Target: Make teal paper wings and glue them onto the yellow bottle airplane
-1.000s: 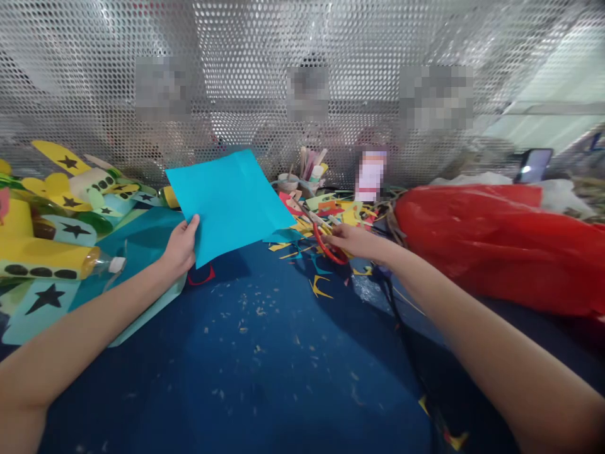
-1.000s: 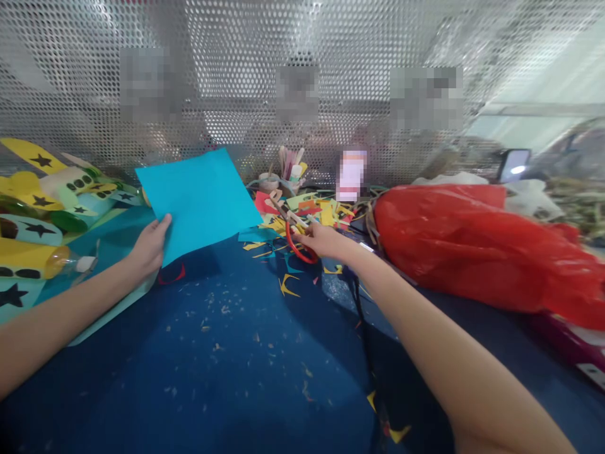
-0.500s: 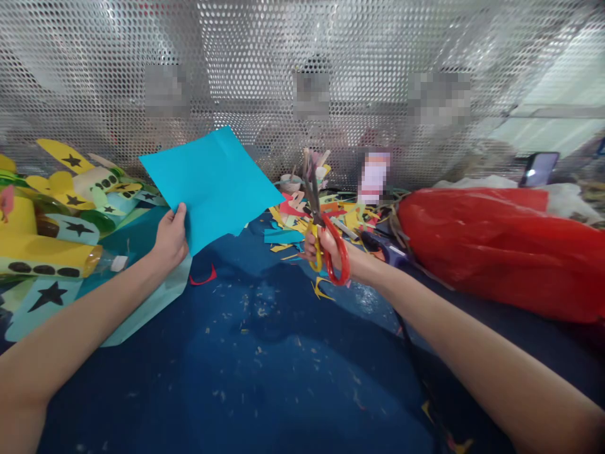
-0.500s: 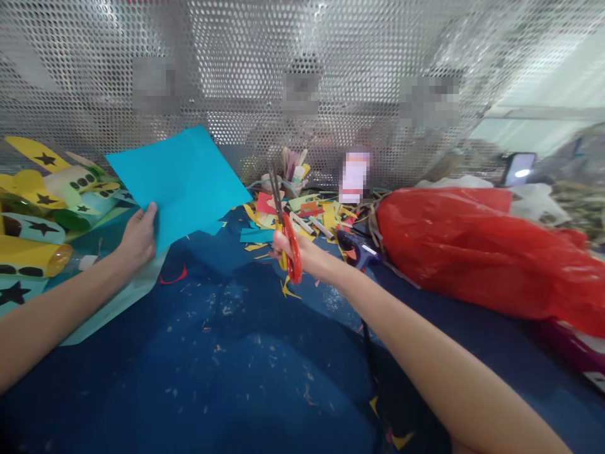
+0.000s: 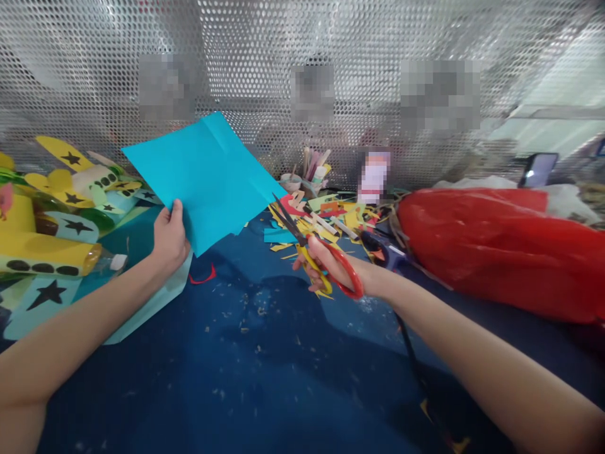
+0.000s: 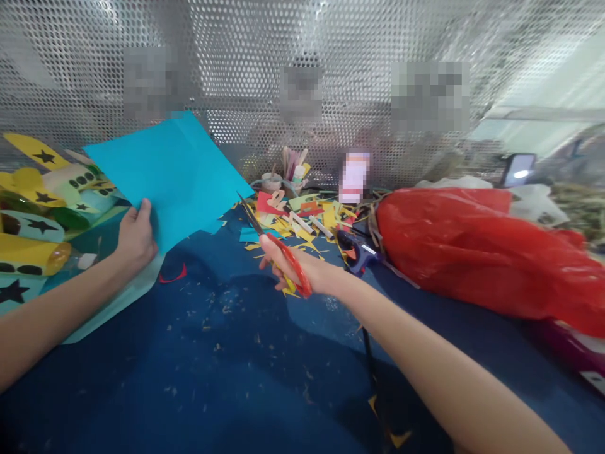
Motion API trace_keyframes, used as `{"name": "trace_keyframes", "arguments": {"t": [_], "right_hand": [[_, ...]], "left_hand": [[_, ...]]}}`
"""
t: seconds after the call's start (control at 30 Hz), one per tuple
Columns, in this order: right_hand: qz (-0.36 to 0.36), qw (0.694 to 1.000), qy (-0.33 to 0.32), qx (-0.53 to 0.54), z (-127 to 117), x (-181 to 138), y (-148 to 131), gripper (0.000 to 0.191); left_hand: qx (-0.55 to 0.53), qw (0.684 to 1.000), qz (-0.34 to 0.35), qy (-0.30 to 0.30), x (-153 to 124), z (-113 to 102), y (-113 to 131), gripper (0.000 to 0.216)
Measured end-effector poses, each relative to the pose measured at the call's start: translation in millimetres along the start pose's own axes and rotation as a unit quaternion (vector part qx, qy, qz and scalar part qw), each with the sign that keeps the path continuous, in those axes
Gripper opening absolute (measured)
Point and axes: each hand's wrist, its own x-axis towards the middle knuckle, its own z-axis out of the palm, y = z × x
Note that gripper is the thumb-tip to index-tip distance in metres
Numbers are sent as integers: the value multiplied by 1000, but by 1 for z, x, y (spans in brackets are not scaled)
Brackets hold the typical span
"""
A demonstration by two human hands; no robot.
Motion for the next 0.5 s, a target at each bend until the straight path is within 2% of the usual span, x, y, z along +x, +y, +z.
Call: {"name": "trace_keyframes", "arguments": {"t": [0.13, 0.27, 0.5], "right_hand": [[3, 1000, 9, -23, 5, -2, -2, 61], [-2, 1000, 5, -28, 5, -1, 1, 66], [-5, 1000, 11, -22, 7, -2, -2, 64]], "left_hand": [[16, 999, -19, -27, -14, 5, 5, 14], [21, 998, -27, -51, -25, 7, 12, 18], [38, 997, -36, -64, -27, 7, 16, 22]]}}
